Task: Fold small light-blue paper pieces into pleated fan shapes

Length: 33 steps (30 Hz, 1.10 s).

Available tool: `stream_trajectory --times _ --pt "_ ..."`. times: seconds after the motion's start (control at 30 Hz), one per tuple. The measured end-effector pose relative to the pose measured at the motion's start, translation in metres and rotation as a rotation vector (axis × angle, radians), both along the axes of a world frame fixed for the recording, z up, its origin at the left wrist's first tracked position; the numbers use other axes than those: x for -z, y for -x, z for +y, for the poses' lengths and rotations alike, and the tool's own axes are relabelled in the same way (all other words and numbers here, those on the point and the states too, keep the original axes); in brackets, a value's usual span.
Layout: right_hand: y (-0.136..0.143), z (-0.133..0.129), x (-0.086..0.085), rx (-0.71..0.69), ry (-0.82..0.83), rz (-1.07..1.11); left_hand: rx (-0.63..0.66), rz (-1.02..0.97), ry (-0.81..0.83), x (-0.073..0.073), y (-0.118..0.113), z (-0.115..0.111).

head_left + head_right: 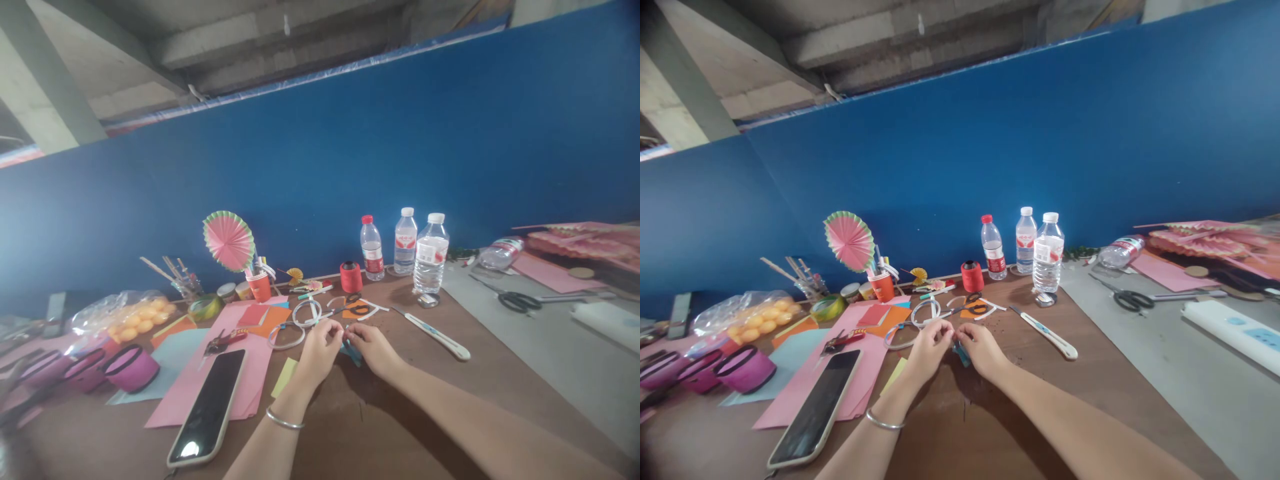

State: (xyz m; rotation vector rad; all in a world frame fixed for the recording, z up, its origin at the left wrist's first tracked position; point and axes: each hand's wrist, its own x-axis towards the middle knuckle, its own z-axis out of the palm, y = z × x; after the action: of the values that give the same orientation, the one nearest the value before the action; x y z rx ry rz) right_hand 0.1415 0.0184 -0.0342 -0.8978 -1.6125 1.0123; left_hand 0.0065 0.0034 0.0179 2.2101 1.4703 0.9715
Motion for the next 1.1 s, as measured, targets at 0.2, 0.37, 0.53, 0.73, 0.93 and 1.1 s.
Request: stream_trajectory --times 0.2,0.37,0.53,0.73,0.93,1.1 --pt "0.0000 0.0010 0.0026 0.019 0.007 -0.025 0.055 -0.020 0.102 -0.0008 -0.0003 -0.0009" --pt "-0.0011 -0.0030 0.0001 0.064 -0.029 -0.030 0.049 -0.119 0.213 0.0016 0.0010 0.0021" --pt "-0.0019 -0.0080 -0.0019 0.107 -0.079 -0.057 0.038 -0.245 0.287 0.0054 0.0018 0.0063" --pt "-0.0030 -0.0059 -0.0001 0.103 -0.146 -0.087 0.034 -0.334 0.303 0.0038 0.0012 0.0069" --pt "-0.0042 -0.0065 -0.0029 0.088 -0.138 -0.068 0.028 -0.346 0.304 0.0043 0.0007 0.0074" --pt "-0.0036 -0.0075 -0.0048 0.121 -0.156 -0.103 0.047 -0.314 0.291 0.0046 0.0011 0.0060"
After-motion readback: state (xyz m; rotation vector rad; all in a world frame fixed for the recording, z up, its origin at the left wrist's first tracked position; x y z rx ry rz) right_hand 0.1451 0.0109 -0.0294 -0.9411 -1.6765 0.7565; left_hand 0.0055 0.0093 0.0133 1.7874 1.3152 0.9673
